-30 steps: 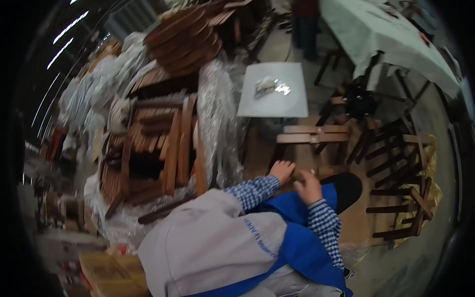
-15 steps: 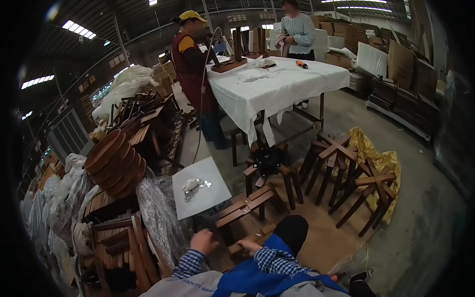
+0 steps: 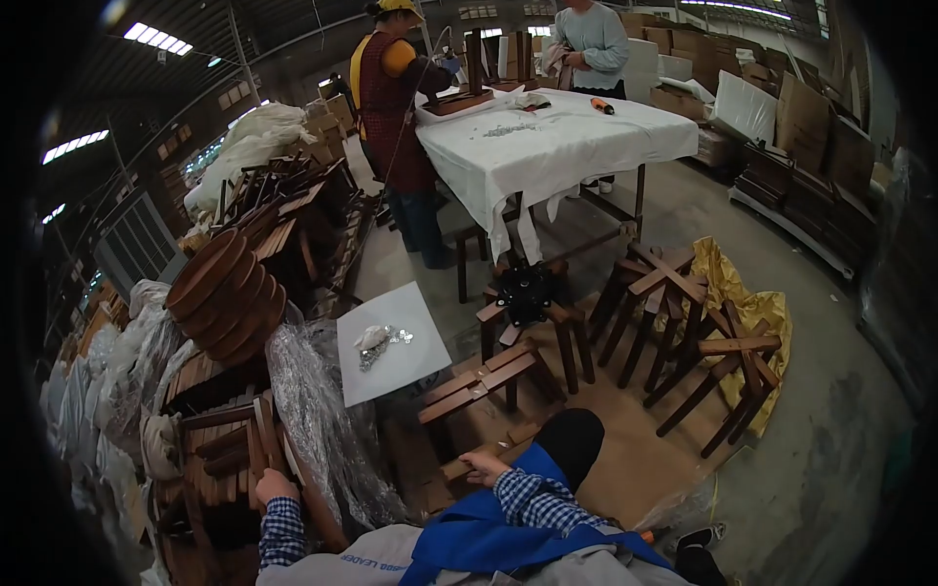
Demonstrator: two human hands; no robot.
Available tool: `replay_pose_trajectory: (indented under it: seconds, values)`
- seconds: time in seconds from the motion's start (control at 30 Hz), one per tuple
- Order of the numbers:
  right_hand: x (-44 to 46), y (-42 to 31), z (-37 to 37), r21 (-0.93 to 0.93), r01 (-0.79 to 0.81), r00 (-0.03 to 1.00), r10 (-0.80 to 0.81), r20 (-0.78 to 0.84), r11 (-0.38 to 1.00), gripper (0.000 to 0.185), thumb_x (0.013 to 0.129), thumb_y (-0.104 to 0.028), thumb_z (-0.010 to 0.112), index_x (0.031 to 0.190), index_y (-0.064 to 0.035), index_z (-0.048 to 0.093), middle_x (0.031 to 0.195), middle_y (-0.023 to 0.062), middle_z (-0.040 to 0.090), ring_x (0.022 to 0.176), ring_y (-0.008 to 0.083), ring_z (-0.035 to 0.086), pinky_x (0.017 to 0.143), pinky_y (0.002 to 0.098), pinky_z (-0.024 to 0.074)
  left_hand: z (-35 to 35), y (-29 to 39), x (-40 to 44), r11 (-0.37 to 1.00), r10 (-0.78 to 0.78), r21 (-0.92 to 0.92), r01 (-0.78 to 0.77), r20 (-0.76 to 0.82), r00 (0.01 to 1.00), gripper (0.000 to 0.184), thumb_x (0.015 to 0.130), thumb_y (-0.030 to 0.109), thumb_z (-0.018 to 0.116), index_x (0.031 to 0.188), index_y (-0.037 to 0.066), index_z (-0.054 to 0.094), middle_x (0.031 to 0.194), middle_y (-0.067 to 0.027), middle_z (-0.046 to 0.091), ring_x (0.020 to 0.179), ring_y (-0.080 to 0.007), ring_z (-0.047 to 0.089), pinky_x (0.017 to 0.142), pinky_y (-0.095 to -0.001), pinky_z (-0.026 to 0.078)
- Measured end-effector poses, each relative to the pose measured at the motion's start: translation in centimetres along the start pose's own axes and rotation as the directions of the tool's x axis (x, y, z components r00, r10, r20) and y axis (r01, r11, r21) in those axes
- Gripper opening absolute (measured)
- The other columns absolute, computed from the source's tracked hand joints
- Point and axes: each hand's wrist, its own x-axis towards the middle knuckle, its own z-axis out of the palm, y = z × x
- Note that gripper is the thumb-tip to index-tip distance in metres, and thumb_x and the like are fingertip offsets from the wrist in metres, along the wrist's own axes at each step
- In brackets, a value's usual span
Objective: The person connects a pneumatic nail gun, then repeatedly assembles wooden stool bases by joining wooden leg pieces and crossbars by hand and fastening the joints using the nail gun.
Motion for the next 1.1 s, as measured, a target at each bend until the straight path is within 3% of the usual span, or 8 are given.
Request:
replay_pose_trajectory:
  seconds: [0.3, 0.5, 0.7, 0.87, 0.97, 1.03, 1.07, 1.1]
  values:
    - [-0.8, -0.4, -0.2, -0.005, 0.006, 1.000, -0.006, -0.019, 1.000, 0.052, 0.097, -0.027, 0.061, 0.140, -0.0036, 0.044, 0.150, 0.0136, 0.036, 0.140, 0.0432, 0.031, 0.112, 0.0499, 0.0357, -3.6, -2.7, -0.7, 0.961, -0.019, -0.277, -0.018, -0.131, 0.991, 0.045, 0.076, 0.027, 0.080, 0.105, 0.001, 0.058, 0.099, -0.0207, 0.069, 0.094, -0.0364, 0.068, 0.082, -0.0464, 0.056]
    - [-1.9, -0.6, 0.3, -0.052, -0.035, 0.999, 0.034, -0.016, 0.998, 0.058, 0.099, -0.029, 0.057, 0.145, -0.0022, 0.037, 0.154, 0.0147, 0.030, 0.142, 0.0393, 0.029, 0.113, 0.0471, 0.0357, -12.1, -3.1, -1.7, 0.850, 0.054, -0.477, -0.222, -0.340, 0.939, 0.041, 0.074, 0.028, 0.077, 0.097, -0.003, 0.062, 0.091, -0.0219, 0.069, 0.083, -0.0363, 0.068, 0.073, -0.0457, 0.055]
    - [-3.1, -1.0, -0.1, -0.085, -0.017, 0.999, 0.020, 0.035, 0.996, 0.062, 0.097, -0.031, 0.059, 0.146, -0.0016, 0.036, 0.155, 0.0169, 0.029, 0.140, 0.0426, 0.032, 0.112, 0.0491, 0.0364, -24.5, -4.6, -4.0, 0.227, 0.297, -0.807, -0.546, -0.477, 0.827, 0.032, 0.082, 0.026, 0.071, 0.089, -0.004, 0.062, 0.076, -0.0057, 0.064, 0.065, -0.0117, 0.056, 0.061, -0.0261, 0.045]
    - [-3.4, -0.8, 0.4, -0.259, 0.032, 0.999, -0.031, 0.007, 0.965, 0.055, 0.096, -0.026, 0.060, 0.141, 0.0002, 0.041, 0.146, 0.0217, 0.040, 0.125, 0.0430, 0.051, 0.100, 0.0482, 0.0488, -36.7, -3.6, -10.8, -0.106, 0.441, -0.850, -0.515, -0.505, 0.742, 0.027, 0.087, 0.022, 0.067, 0.099, -0.002, 0.061, 0.084, -0.0015, 0.063, 0.071, -0.0071, 0.057, 0.066, -0.0212, 0.045]
    - [-4.9, -0.2, 0.8, -0.356, 0.172, 0.985, -0.160, 0.062, 0.919, 0.049, 0.096, -0.027, 0.061, 0.134, 0.0013, 0.051, 0.130, 0.0196, 0.056, 0.113, 0.0341, 0.060, 0.095, 0.0420, 0.0522, -39.9, -1.2, -13.8, -0.273, 0.555, -0.766, -0.581, -0.619, 0.555, 0.030, 0.086, 0.019, 0.069, 0.104, -0.003, 0.060, 0.087, -0.0020, 0.064, 0.074, -0.0072, 0.058, 0.068, -0.0211, 0.046]
    - [-10.2, -2.1, 0.6, -0.504, 0.470, 0.871, -0.474, 0.130, 0.725, 0.046, 0.092, -0.027, 0.065, 0.128, 0.0011, 0.058, 0.119, 0.0163, 0.064, 0.108, 0.0272, 0.063, 0.093, 0.0375, 0.0524, -41.2, 0.8, -15.5, -0.240, 0.640, -0.729, -0.641, -0.616, 0.460, 0.034, 0.083, 0.020, 0.074, 0.104, -0.003, 0.061, 0.087, -0.0029, 0.064, 0.077, -0.0069, 0.059, 0.070, -0.0215, 0.046]
    - [-15.1, -3.9, 0.6, -0.603, 0.603, 0.719, -0.684, 0.125, 0.523, 0.045, 0.090, -0.026, 0.068, 0.125, 0.0008, 0.061, 0.114, 0.0147, 0.067, 0.106, 0.0243, 0.064, 0.092, 0.0358, 0.0524, -41.6, 1.9, -15.7, -0.251, 0.638, -0.726, -0.640, -0.622, 0.454, 0.034, 0.083, 0.020, 0.074, 0.104, -0.003, 0.061, 0.087, -0.0029, 0.064, 0.077, -0.0069, 0.059, 0.070, -0.0215, 0.046]
    - [-18.9, -5.5, 0.1, -0.607, 0.721, 0.456, -0.888, 0.053, 0.334, 0.051, 0.086, -0.024, 0.071, 0.129, -0.0008, 0.057, 0.117, 0.0148, 0.066, 0.105, 0.0230, 0.064, 0.093, 0.0336, 0.0518, -41.5, 3.4, -15.5, -0.291, 0.701, -0.686, -0.667, -0.627, 0.339, 0.035, 0.083, 0.020, 0.076, 0.104, -0.003, 0.061, 0.087, -0.0033, 0.064, 0.077, -0.0069, 0.059, 0.070, -0.0217, 0.047]
